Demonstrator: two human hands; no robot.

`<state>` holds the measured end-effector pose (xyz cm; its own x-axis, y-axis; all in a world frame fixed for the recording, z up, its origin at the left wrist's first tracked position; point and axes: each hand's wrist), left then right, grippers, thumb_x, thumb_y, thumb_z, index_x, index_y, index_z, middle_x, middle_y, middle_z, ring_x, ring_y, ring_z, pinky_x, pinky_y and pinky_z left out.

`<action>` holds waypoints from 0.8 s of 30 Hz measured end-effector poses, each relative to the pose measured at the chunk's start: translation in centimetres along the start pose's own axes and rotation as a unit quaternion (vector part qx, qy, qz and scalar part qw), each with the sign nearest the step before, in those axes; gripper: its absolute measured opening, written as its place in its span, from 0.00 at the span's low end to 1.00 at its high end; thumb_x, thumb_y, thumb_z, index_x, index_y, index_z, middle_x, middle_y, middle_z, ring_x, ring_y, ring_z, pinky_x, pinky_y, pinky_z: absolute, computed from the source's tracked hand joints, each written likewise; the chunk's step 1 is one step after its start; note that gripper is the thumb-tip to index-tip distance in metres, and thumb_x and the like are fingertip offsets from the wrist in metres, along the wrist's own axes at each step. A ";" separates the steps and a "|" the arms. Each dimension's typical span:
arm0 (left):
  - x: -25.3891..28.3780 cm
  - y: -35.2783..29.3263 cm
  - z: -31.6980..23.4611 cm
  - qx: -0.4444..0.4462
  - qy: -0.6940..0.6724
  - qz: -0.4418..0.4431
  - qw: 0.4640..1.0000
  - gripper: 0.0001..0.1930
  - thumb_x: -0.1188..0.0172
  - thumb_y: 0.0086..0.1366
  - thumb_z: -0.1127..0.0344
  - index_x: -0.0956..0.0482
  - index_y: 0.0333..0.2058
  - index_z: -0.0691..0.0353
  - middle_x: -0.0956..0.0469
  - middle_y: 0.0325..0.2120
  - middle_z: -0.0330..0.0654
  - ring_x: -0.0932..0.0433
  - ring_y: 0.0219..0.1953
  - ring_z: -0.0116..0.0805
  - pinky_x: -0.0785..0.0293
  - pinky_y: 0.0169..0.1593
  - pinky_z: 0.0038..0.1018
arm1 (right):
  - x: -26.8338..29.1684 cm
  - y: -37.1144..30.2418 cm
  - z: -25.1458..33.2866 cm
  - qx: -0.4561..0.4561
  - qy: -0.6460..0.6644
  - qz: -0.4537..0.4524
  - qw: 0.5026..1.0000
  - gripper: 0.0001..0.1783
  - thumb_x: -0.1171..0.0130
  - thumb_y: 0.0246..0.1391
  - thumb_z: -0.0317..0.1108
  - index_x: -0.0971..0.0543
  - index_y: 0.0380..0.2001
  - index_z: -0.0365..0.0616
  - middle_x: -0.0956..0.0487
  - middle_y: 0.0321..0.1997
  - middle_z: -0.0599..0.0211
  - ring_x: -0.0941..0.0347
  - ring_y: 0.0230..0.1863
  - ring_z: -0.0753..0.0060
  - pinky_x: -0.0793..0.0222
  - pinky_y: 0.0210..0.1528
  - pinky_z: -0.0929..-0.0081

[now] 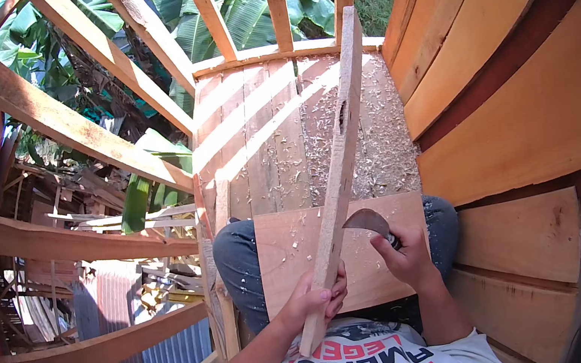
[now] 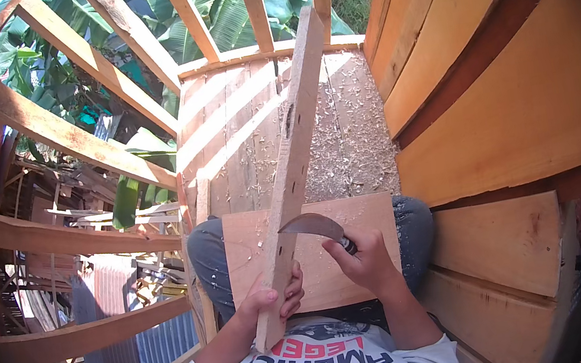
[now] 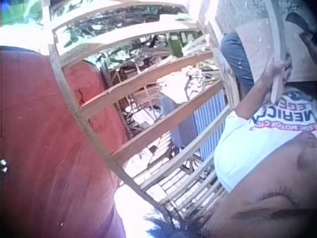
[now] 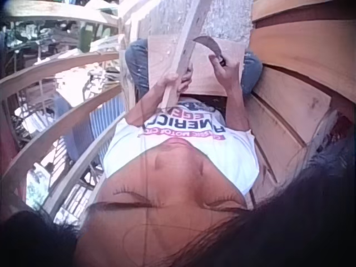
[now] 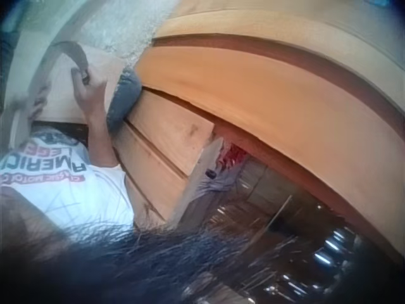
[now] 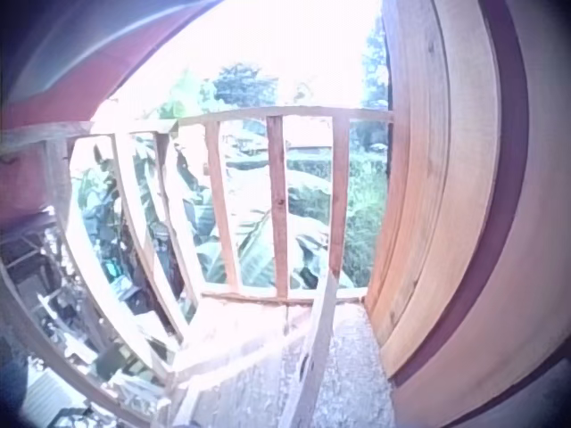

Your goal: The person is sitting cross-legged on a wooden floor, using a curved knife to carve and shape a rectangular piece of wood. They repeatedly scrape the surface and edges, producing wood shavings.

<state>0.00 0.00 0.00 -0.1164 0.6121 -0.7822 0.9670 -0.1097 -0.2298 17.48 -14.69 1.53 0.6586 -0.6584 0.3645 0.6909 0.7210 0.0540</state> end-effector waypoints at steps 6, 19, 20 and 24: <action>-1.1 3.3 -0.5 -0.015 -0.145 0.083 0.986 0.34 0.36 0.52 0.49 0.42 0.51 0.59 0.38 0.30 0.36 0.31 0.22 0.26 0.28 0.27 0.25 | 0.7 -1.1 -2.5 -0.072 0.055 -0.055 0.994 0.24 0.44 0.61 0.47 0.30 0.18 0.42 0.35 0.12 0.79 0.42 0.14 0.90 0.51 0.16 0.85; -1.9 5.2 -0.7 0.080 -0.186 0.213 0.956 0.36 0.35 0.43 0.62 0.43 0.51 0.60 0.37 0.31 0.38 0.31 0.22 0.26 0.30 0.25 0.24 | 1.3 1.9 0.4 -0.059 0.278 -0.118 0.952 0.15 0.42 0.59 0.35 0.36 0.23 0.46 0.31 0.16 0.70 0.37 0.11 0.84 0.38 0.13 0.85; -1.9 5.2 -0.7 0.097 -0.178 0.218 0.955 0.37 0.35 0.43 0.62 0.43 0.52 0.61 0.37 0.32 0.38 0.30 0.23 0.27 0.30 0.27 0.24 | 1.4 2.3 0.6 -0.056 0.285 -0.119 0.950 0.16 0.41 0.58 0.32 0.37 0.22 0.47 0.31 0.16 0.71 0.37 0.12 0.84 0.38 0.13 0.85; -1.5 5.9 -0.8 0.091 -0.088 0.219 0.967 0.40 0.36 0.46 0.64 0.45 0.58 0.64 0.32 0.38 0.42 0.24 0.33 0.33 0.26 0.40 0.29 | 1.3 3.1 1.0 -0.041 0.338 -0.168 0.925 0.20 0.40 0.55 0.25 0.41 0.19 0.52 0.33 0.15 0.75 0.39 0.11 0.85 0.41 0.13 0.87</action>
<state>6.03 -0.92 0.29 0.2436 0.3343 -0.9104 0.8781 -0.4746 0.0607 20.14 -13.07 3.09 0.4194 -0.8473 -0.3259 0.8926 0.4503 -0.0220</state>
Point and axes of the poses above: each hand's wrist, its own y-axis towards the middle knuckle, its own x-axis out of the back of the hand, z = x × y
